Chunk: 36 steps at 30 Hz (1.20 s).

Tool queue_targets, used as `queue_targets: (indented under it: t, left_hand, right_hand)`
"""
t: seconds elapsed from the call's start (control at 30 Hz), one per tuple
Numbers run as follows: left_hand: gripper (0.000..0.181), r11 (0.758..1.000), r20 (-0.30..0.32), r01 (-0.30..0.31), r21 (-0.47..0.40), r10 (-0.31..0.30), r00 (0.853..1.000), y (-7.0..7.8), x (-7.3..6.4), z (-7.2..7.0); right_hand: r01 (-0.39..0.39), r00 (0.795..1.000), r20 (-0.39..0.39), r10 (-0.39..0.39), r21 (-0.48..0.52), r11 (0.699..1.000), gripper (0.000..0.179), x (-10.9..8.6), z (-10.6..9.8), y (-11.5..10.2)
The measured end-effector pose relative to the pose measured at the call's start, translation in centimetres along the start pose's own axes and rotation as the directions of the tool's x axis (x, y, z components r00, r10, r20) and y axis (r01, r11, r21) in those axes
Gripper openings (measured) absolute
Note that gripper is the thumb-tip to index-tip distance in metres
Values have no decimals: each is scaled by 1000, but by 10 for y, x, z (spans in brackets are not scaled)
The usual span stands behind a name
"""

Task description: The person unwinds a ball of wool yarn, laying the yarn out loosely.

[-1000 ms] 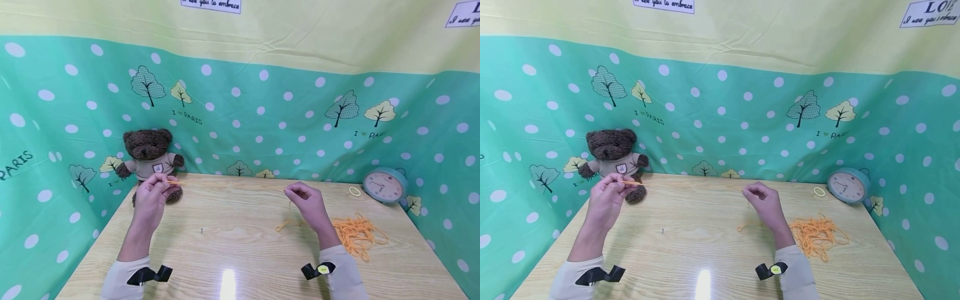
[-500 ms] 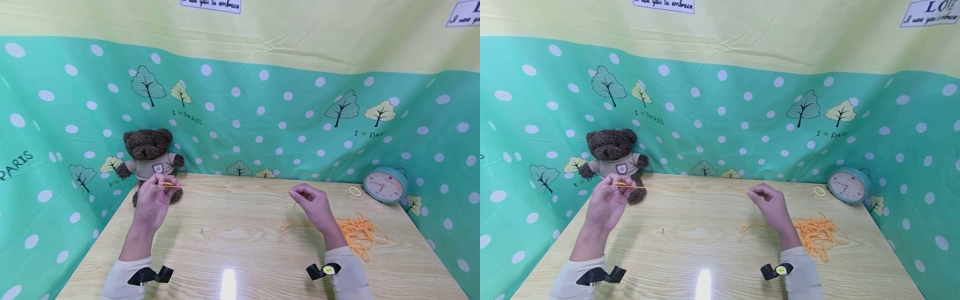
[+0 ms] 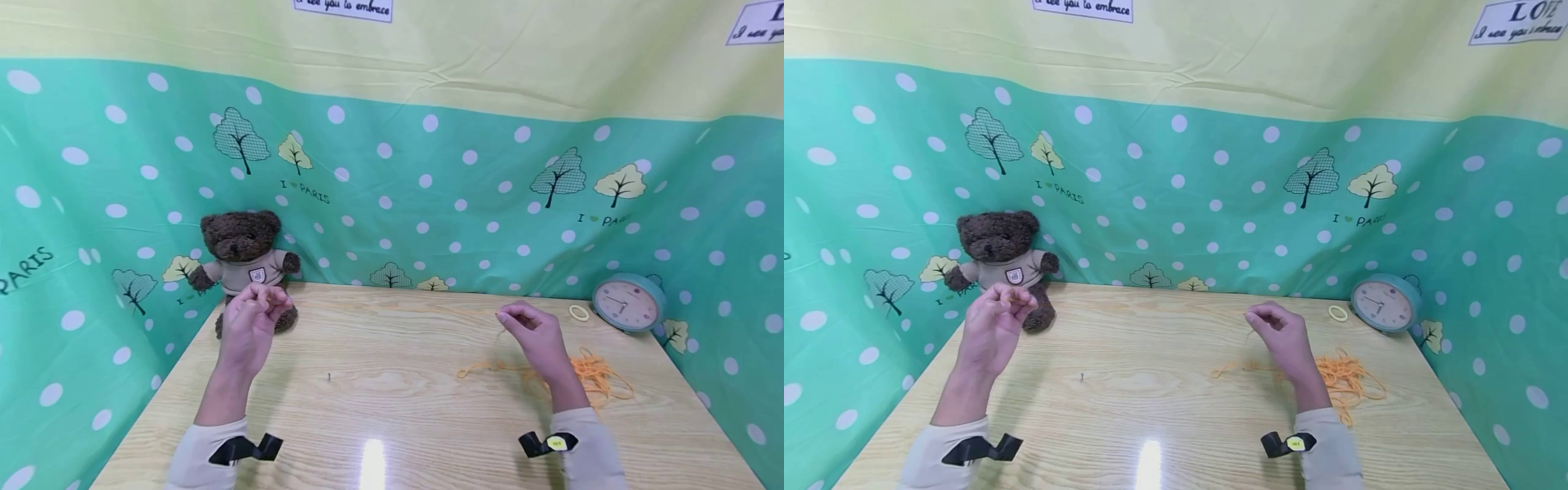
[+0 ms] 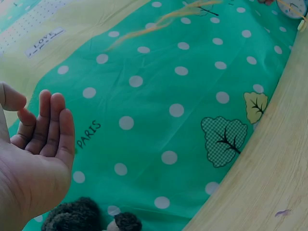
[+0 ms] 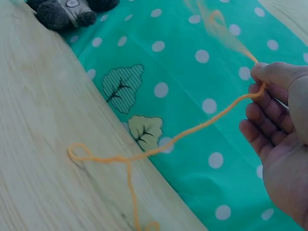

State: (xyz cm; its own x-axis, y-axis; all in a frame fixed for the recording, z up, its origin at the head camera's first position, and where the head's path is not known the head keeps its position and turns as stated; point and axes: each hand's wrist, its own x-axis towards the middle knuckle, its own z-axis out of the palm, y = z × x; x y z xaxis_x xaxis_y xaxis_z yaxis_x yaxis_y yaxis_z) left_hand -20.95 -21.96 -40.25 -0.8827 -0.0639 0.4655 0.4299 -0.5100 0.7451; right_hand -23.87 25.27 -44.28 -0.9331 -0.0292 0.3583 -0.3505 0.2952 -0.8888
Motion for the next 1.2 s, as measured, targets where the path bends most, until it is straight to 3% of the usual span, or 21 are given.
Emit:
queue_targets:
  t: [0.3, 0.67, 0.83, 0.97, 1.2]
  left_hand:
    - [34, 992, -94, 20, 127, -8, 996, -3, 1, 1]
    - [25, 968, -117, 39, 248, -10, 993, -4, 0, 3]
    - [16, 945, -131, 84, 317, -44, 990, -6, 0, 2]
    - [4, 915, -124, 116, 385, -74, 990, -6, -1, 0]
    - [12, 887, -90, 119, 446, -88, 992, -7, -1, -1]
  right_hand:
    - [-61, 995, -78, 58, -32, 998, 32, -3, -27, -1]
    - [-101, 989, -124, 82, -157, 982, 34, -9, -62, -1]
    - [-122, 985, -144, 95, -194, 973, 32, -15, -82, 9]
    - [-191, 974, -163, 158, -210, 959, 32, -24, -99, 21]
    - [-312, 939, -220, 264, -227, 922, 36, -40, -125, 40]
